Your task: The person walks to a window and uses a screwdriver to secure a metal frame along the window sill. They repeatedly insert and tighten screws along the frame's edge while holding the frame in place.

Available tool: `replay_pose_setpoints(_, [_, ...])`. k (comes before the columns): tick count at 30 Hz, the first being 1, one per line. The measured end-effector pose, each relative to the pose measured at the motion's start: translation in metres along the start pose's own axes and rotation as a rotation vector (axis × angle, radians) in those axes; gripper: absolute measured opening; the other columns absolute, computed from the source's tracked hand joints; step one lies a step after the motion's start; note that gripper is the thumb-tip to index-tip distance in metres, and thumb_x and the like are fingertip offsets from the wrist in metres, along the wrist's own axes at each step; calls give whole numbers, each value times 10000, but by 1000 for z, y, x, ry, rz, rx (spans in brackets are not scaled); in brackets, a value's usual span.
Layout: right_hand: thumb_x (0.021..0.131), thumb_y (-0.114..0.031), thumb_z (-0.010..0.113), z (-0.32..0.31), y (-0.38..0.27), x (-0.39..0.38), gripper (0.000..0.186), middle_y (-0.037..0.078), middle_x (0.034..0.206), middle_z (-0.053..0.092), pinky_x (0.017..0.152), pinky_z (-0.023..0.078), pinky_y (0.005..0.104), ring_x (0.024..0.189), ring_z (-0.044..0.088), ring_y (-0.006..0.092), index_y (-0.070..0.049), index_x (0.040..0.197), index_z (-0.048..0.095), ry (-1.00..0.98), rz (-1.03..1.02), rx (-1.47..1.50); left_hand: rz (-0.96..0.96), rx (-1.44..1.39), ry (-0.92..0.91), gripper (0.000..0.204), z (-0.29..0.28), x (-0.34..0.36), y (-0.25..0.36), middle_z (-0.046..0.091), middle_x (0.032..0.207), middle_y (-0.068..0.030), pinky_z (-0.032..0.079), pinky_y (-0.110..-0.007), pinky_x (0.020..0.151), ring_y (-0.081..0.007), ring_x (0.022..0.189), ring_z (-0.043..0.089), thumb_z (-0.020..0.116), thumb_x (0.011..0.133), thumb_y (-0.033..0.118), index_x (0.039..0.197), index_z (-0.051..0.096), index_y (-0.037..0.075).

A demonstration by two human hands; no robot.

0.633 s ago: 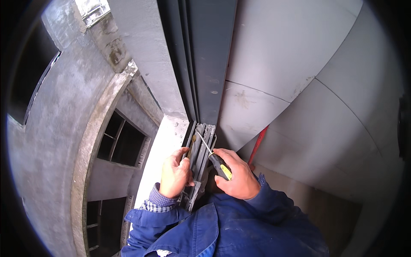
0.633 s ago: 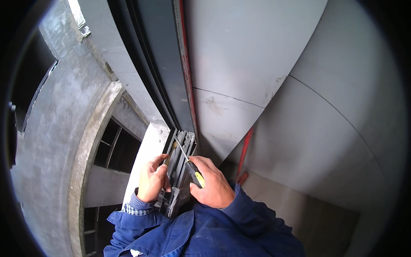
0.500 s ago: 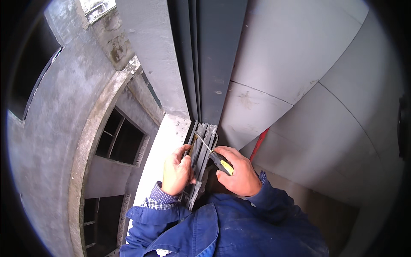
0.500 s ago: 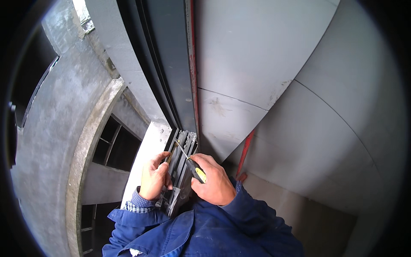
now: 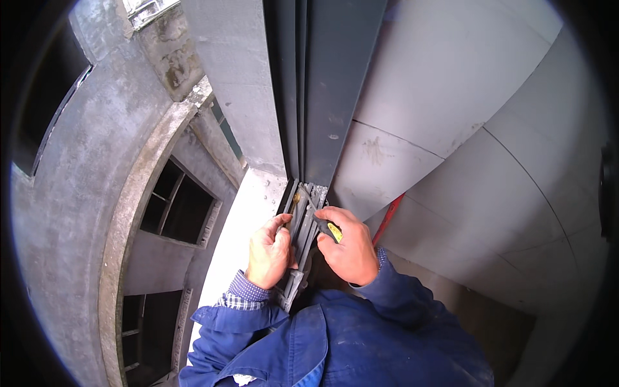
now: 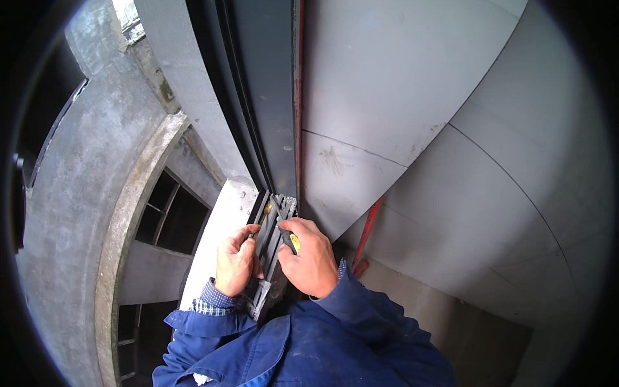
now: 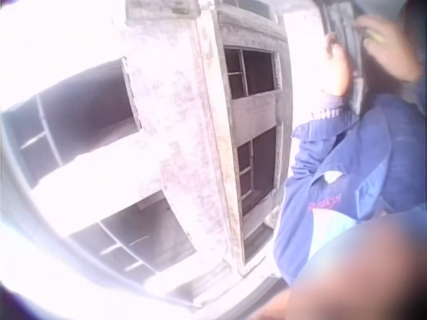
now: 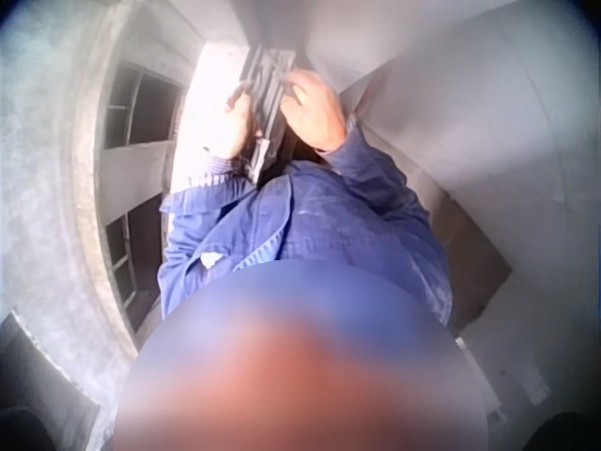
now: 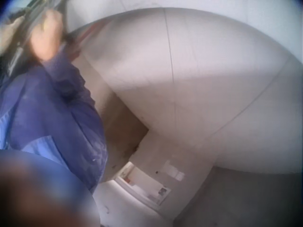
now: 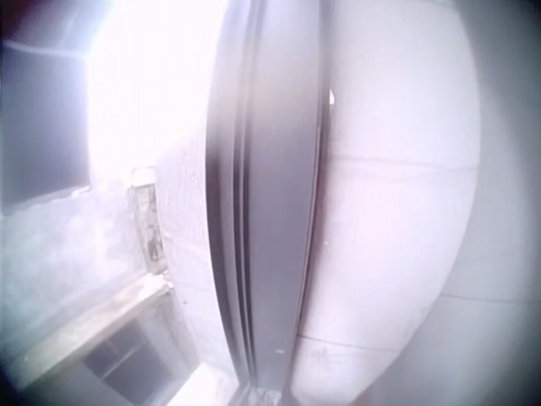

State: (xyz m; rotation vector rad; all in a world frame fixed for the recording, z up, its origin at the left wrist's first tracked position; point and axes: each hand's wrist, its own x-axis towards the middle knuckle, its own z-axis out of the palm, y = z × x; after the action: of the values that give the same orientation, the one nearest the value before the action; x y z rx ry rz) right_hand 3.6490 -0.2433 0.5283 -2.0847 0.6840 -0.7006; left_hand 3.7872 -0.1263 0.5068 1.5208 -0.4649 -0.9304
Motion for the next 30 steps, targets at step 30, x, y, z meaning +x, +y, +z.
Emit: replay_pose_setpoints(30, [760, -86, 856, 39, 10, -2, 502, 245, 1264, 664, 865, 610, 387, 1077, 719, 371, 14, 1206, 647, 167, -366, -46, 20, -42, 25, 307, -2, 0, -9, 658, 720, -48, 491, -239, 513, -89, 551, 597, 489, 1028, 65, 1259, 625, -83])
